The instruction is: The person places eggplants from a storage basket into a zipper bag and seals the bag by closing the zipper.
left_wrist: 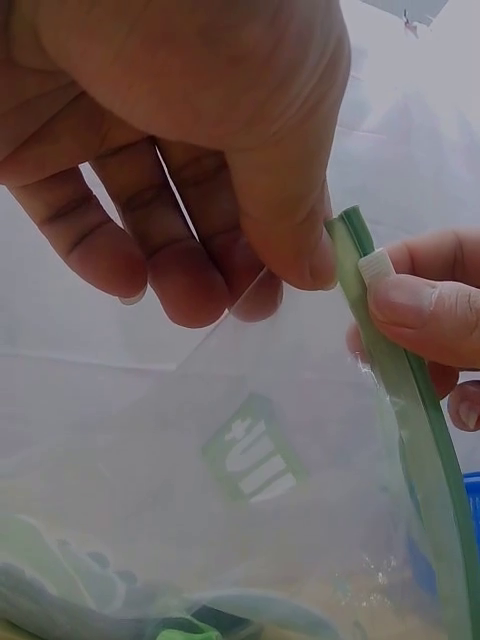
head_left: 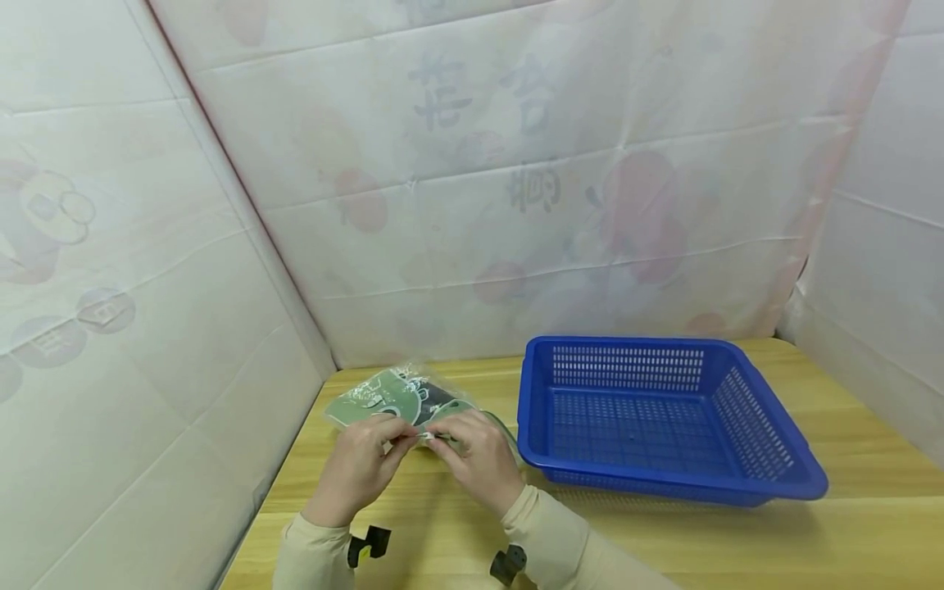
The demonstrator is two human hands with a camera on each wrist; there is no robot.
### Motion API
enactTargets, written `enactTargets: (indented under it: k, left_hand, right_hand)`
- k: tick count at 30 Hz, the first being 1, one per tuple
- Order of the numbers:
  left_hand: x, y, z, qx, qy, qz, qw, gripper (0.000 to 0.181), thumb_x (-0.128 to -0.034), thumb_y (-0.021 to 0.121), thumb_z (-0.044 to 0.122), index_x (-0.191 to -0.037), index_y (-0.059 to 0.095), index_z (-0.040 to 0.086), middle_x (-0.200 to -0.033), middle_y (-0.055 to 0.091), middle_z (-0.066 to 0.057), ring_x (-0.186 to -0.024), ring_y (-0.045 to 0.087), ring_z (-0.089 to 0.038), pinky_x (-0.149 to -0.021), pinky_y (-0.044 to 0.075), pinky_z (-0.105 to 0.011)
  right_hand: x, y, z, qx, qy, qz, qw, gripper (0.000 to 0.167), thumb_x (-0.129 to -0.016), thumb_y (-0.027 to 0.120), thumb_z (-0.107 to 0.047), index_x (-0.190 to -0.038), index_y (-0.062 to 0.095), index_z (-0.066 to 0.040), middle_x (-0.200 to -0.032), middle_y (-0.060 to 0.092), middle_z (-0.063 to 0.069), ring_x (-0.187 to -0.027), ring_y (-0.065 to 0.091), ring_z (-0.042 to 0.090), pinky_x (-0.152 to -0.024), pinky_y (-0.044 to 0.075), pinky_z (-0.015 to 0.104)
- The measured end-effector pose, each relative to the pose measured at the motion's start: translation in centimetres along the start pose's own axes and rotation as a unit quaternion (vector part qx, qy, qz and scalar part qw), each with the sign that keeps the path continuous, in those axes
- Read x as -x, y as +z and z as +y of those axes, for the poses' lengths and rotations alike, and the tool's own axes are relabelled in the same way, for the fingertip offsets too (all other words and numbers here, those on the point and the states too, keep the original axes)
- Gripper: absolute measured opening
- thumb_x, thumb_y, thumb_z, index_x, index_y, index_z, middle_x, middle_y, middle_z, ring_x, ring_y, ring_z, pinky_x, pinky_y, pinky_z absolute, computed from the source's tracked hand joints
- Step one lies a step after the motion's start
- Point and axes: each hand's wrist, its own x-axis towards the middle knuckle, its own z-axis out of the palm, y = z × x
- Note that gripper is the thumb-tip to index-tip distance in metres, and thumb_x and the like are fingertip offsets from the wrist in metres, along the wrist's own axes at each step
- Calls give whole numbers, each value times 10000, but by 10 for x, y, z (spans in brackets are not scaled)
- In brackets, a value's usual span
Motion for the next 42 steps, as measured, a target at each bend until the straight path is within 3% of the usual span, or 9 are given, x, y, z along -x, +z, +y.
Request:
enactTargets:
  k: [12, 21, 25, 42]
  left_hand:
    - [0, -5, 0, -117, -51, -86, 9999, 170, -746, 799, 29, -809, 700, 152, -771, 655, 80, -609, 522, 1, -534, 428, -175]
    - [-3, -8, -3, -109, -3, 94, 9999, 232, -734, 800, -8, -796, 678, 179, -757, 645, 80, -604, 490, 13, -530, 412, -170]
    - [-1, -9, -5, -45, -72, 147, 9999, 233, -732, 794, -30, -792, 680, 164, -764, 645, 75, -644, 534, 7, -567, 455, -181]
    - [3, -14, -14, 11, -175, 402, 9990, 219, -728, 787, -52, -823, 693, 121, -777, 658, 61, -680, 582, -19, -587, 504, -257]
  right_hand:
    - [1, 1, 0, -73, 200, -33, 9998, 111, -850, 740, -211, -957, 735, -182, -940, 697, -110, -905, 625, 62, -795, 499, 303]
    - [2, 1, -1, -136, 351, -39, 9993, 100, -859, 732, -203, -958, 729, -190, -930, 695, -114, -867, 620, 55, -757, 508, 287]
    - [3, 1, 0, -141, 421, -106, 9990, 114, -839, 752, -199, -950, 727, -196, -920, 695, -119, -859, 622, 44, -771, 513, 294]
    - [9, 1, -2, -191, 593, -425, 9971, 62, -862, 730, -219, -914, 718, -187, -900, 686, -112, -765, 584, 35, -660, 458, 152]
